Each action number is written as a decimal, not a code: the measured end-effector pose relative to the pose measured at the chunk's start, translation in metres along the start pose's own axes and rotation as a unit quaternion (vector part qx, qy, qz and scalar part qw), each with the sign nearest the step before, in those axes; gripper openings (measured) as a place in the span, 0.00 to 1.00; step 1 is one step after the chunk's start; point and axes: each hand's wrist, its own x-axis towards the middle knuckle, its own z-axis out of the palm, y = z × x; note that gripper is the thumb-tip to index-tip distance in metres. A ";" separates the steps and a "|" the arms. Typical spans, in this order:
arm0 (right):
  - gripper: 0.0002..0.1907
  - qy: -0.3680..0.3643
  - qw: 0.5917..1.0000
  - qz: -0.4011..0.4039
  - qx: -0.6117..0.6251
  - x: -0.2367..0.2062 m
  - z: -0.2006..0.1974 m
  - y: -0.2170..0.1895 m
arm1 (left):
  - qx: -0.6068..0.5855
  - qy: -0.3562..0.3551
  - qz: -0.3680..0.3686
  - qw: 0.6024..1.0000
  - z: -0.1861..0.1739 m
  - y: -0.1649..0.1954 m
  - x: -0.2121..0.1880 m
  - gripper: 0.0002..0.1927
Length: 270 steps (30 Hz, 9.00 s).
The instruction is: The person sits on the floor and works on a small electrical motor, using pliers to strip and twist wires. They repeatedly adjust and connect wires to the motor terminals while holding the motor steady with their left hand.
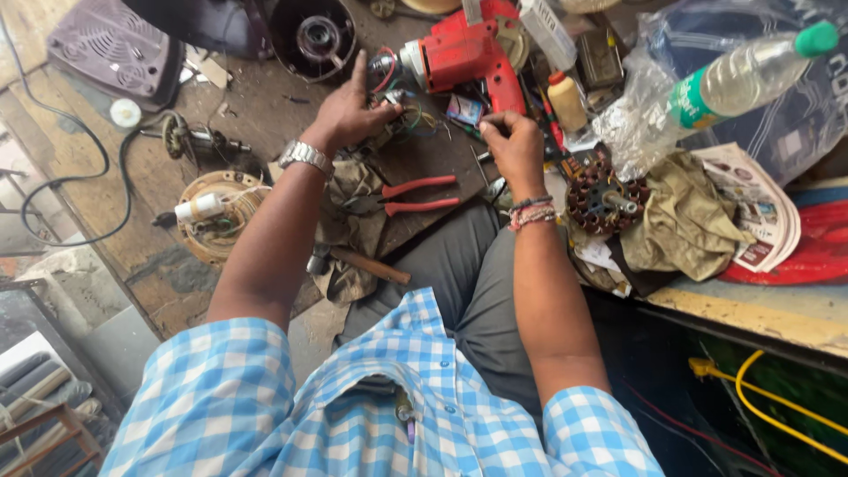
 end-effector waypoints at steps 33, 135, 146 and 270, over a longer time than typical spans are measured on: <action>0.08 -0.158 0.878 0.274 0.358 -0.007 0.092 -0.030 | -0.177 -0.079 0.062 0.979 -0.019 -0.010 -0.001 0.72; 0.15 -0.283 0.825 -0.218 -0.438 -0.107 0.066 -0.055 | -0.768 -0.073 0.006 0.636 0.035 0.094 -0.075 0.07; 0.15 -0.281 0.942 0.171 0.059 -0.100 -0.071 -0.063 | -0.479 0.185 0.036 0.857 0.019 0.097 -0.070 0.07; 0.26 -0.278 0.876 -0.249 -0.307 -0.108 0.014 -0.044 | -0.207 0.245 0.105 0.941 0.039 0.103 -0.076 0.08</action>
